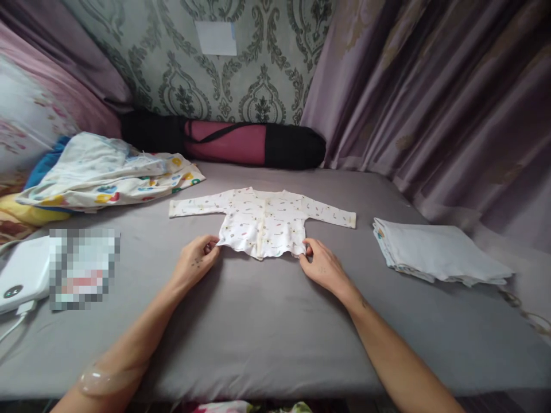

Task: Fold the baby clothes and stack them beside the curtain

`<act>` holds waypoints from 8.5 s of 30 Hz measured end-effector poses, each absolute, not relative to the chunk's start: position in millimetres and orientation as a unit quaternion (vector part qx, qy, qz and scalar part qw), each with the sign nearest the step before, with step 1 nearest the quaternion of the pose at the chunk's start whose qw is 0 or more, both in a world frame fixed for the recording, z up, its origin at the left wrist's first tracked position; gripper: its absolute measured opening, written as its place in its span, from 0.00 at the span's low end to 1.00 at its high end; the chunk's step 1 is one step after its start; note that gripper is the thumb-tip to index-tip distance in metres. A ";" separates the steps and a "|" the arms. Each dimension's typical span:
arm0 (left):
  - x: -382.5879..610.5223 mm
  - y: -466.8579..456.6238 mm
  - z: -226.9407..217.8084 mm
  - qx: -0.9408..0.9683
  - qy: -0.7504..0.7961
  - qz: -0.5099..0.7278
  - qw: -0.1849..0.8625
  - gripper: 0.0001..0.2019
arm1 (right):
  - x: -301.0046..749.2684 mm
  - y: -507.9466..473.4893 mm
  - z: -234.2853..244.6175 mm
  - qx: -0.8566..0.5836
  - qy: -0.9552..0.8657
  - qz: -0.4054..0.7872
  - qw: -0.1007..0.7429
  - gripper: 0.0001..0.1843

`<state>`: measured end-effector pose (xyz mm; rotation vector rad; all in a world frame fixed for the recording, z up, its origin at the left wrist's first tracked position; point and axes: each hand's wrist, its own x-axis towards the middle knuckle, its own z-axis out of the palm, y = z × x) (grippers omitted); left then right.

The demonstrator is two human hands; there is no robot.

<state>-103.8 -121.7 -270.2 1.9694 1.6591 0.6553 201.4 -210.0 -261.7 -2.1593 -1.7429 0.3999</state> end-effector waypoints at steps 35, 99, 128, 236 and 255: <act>-106.4 -117.2 -275.2 0.753 0.600 0.192 0.189 0.18 | 201.8 -217.2 -255.4 -0.774 -0.620 0.092 0.090 0.17; 94.8 -156.9 -283.9 0.936 0.284 0.180 0.102 0.11 | 272.1 -105.4 -261.0 -0.621 -0.775 -0.115 -0.035 0.14; -34.1 -116.8 -248.8 0.842 0.380 0.270 0.271 0.11 | 160.7 -138.6 -253.7 -0.539 -0.803 0.174 0.188 0.11; -90.7 -98.2 -260.6 0.664 0.700 0.114 0.238 0.09 | 31.6 -15.6 -281.3 -0.626 -0.750 0.093 0.192 0.14; -94.8 -101.2 -247.6 0.681 0.690 0.077 0.234 0.06 | 43.5 -70.9 -287.6 -0.598 -0.785 0.130 0.093 0.36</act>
